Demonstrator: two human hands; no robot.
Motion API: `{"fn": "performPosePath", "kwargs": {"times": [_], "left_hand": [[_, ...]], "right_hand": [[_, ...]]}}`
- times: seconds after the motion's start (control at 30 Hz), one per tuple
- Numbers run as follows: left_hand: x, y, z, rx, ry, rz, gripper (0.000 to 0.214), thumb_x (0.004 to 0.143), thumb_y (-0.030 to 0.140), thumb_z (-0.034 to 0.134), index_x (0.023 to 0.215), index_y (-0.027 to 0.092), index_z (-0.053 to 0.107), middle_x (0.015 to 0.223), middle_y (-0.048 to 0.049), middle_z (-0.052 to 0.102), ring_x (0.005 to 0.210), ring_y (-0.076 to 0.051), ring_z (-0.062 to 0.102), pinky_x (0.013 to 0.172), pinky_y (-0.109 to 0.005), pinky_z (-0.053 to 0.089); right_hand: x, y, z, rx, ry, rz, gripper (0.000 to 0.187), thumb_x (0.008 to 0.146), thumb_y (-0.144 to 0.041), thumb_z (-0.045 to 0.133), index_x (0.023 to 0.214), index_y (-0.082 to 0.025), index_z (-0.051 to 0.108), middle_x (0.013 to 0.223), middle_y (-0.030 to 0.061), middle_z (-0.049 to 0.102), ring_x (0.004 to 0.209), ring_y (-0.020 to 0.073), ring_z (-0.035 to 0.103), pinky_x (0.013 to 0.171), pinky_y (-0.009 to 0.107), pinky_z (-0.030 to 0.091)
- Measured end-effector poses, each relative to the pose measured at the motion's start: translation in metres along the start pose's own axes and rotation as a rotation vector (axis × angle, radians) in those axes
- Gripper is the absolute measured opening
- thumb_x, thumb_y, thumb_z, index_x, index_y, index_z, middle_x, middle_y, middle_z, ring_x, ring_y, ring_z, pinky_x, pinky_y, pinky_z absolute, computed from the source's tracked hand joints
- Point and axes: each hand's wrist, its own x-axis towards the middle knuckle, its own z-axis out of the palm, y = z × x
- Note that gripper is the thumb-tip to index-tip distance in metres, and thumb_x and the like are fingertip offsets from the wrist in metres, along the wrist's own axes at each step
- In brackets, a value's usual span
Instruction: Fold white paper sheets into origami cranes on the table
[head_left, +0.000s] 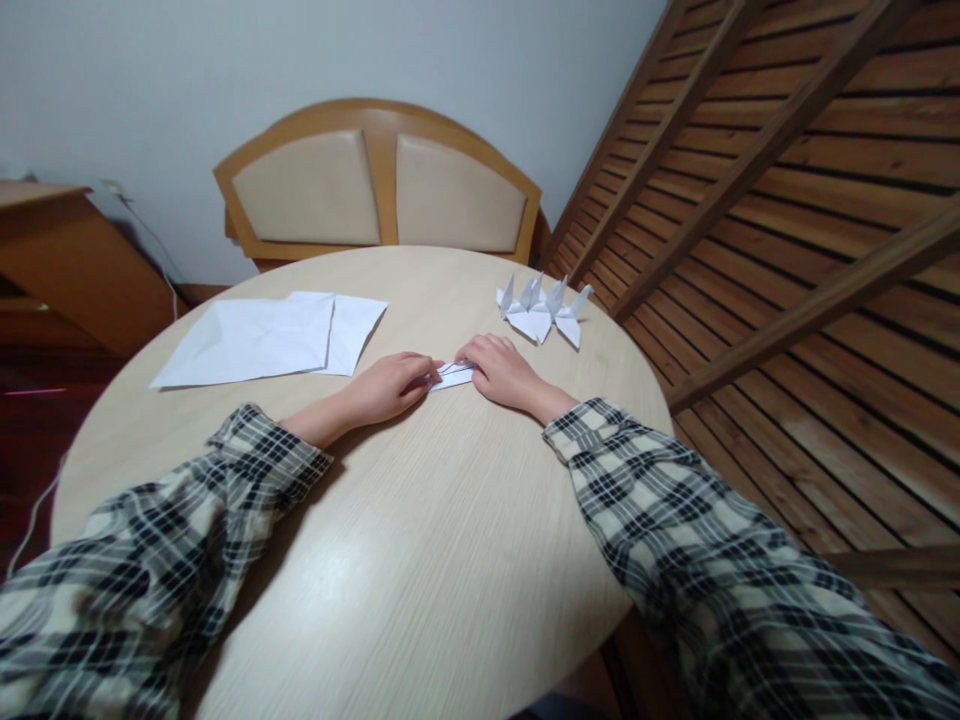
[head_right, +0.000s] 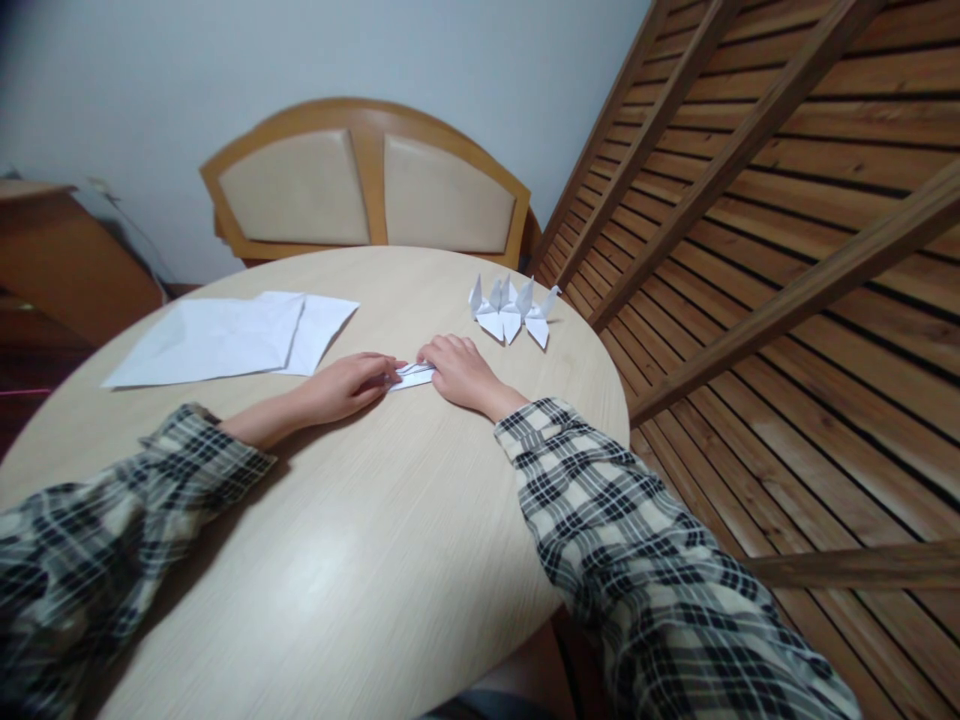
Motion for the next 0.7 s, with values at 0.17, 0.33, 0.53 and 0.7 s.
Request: {"fn": "performPosePath", "kwargs": {"times": [0.17, 0.33, 0.53, 0.7], "left_hand": [[0.000, 0.008, -0.003, 0.163, -0.022, -0.012, 0.022, 0.095, 0.028, 0.049, 0.109, 0.018, 0.062, 0.107, -0.0120, 0.068, 0.098, -0.025, 0.064, 0.087, -0.039, 0.050], [-0.001, 0.020, -0.003, 0.304, -0.003, -0.045, 0.027, 0.096, 0.037, 0.050, 0.112, 0.018, 0.062, 0.104, -0.0129, 0.070, 0.099, -0.026, 0.065, 0.087, -0.041, 0.049], [0.000, 0.021, 0.003, 0.336, 0.017, -0.067, 0.022, 0.093, 0.028, 0.051, 0.104, 0.013, 0.061, 0.099, -0.0157, 0.070, 0.092, -0.027, 0.065, 0.083, -0.040, 0.050], [0.000, 0.013, 0.004, 0.270, 0.026, -0.035, 0.019, 0.091, 0.024, 0.048, 0.102, 0.013, 0.059, 0.098, -0.0146, 0.069, 0.093, -0.027, 0.064, 0.086, -0.041, 0.051]], "right_hand": [[0.000, -0.001, -0.001, -0.042, 0.088, -0.007, 0.024, 0.086, -0.014, 0.048, 0.104, -0.018, 0.063, 0.105, 0.0094, 0.061, 0.103, 0.0251, 0.050, 0.090, 0.039, 0.034], [0.001, -0.002, -0.001, -0.051, 0.174, 0.009, 0.022, 0.087, -0.016, 0.049, 0.103, -0.018, 0.063, 0.106, 0.0101, 0.062, 0.103, 0.0258, 0.050, 0.090, 0.039, 0.034], [-0.001, -0.003, -0.001, -0.026, 0.116, -0.097, 0.018, 0.090, -0.020, 0.051, 0.101, -0.019, 0.065, 0.103, 0.0087, 0.061, 0.101, 0.0243, 0.050, 0.089, 0.037, 0.033], [-0.001, -0.002, 0.000, 0.034, 0.027, -0.166, 0.018, 0.091, -0.027, 0.055, 0.103, -0.020, 0.066, 0.105, 0.0079, 0.061, 0.101, 0.0228, 0.049, 0.089, 0.036, 0.033]]}}
